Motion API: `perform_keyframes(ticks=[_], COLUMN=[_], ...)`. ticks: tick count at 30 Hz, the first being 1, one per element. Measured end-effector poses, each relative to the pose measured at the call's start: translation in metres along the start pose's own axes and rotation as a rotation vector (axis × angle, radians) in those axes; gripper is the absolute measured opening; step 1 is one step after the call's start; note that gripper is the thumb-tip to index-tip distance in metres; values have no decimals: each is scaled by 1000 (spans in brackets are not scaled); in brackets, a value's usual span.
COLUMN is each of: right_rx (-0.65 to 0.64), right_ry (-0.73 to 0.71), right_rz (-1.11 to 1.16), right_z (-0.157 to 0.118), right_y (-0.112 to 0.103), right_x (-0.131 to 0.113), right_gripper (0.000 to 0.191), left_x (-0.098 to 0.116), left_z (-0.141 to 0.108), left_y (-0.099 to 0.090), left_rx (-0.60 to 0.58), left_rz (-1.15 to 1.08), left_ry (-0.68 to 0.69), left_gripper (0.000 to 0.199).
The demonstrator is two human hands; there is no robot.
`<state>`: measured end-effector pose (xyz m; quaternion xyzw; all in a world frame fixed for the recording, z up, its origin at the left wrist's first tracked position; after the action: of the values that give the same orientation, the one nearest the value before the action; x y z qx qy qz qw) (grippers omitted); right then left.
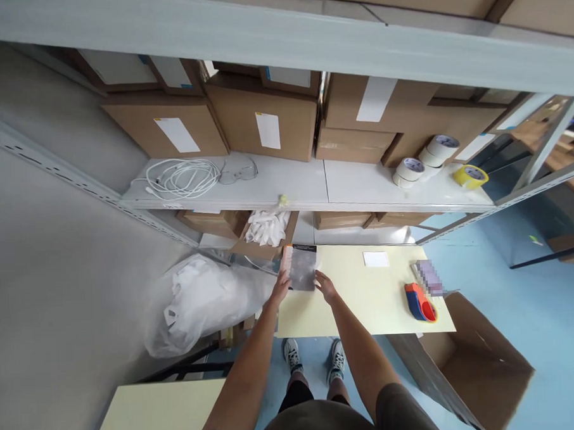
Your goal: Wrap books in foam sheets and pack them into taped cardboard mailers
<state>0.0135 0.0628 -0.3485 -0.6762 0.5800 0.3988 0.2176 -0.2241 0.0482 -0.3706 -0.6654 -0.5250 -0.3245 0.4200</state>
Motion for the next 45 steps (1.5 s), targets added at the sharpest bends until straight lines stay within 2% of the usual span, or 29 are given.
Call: perform_keyframes(ticks=[3, 9, 12, 15, 18, 21, 27, 31, 35, 37, 40, 45], right_rx=[13, 12, 15, 45, 103, 154, 177, 117, 18, -35, -132, -337], right_ry=[-18, -129, -180, -226, -269, -290, -345, -368, -403, -426, -442, -395], right_rz=[-89, -164, -170, -159, -140, -124, -115, -123, -145, -167, -196, -258], right_z=[-17, -63, -89, -115, -139, -158, -173, -168, -158, -152, -140, -128], right_y=[2, 4, -1, -12, -26, -42, -76, -92, -97, -95, -84, -39], right_x=[-17, -76, -103, -119, -125, -121, -116, -131, -150, -154, -149, -123], right_gripper=[78, 88, 87, 81, 75, 72, 66, 67, 68, 67, 68, 76], left_x=[3, 51, 81, 109, 129, 139, 153, 163, 172, 171, 157, 119], left_z=[-16, -41, -50, -58, -65, -71, -83, -90, -103, -115, -147, -235], left_y=[-8, -15, -8, 4, 16, 28, 48, 55, 58, 58, 54, 51], left_rx=[14, 48, 81, 71, 38, -12, -39, 13, 99, 155, 274, 479], left_rz=[65, 155, 166, 160, 147, 138, 127, 136, 111, 92, 82, 42], left_ry=[-17, 243, 328, 400, 404, 368, 323, 302, 290, 283, 213, 71], left_gripper=[59, 51, 49, 48, 50, 54, 59, 60, 59, 59, 59, 60])
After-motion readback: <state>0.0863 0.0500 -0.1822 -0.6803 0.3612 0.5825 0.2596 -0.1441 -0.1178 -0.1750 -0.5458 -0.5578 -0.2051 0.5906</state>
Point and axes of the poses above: each hand's wrist, its own z-axis towards the middle knuckle, its own y-axis out of the palm, x = y × z, the point moved 8 cm from there along z, towards the middle knuckle, and after that the axes turned 11 degrees about -x, right-handed, at the moved point
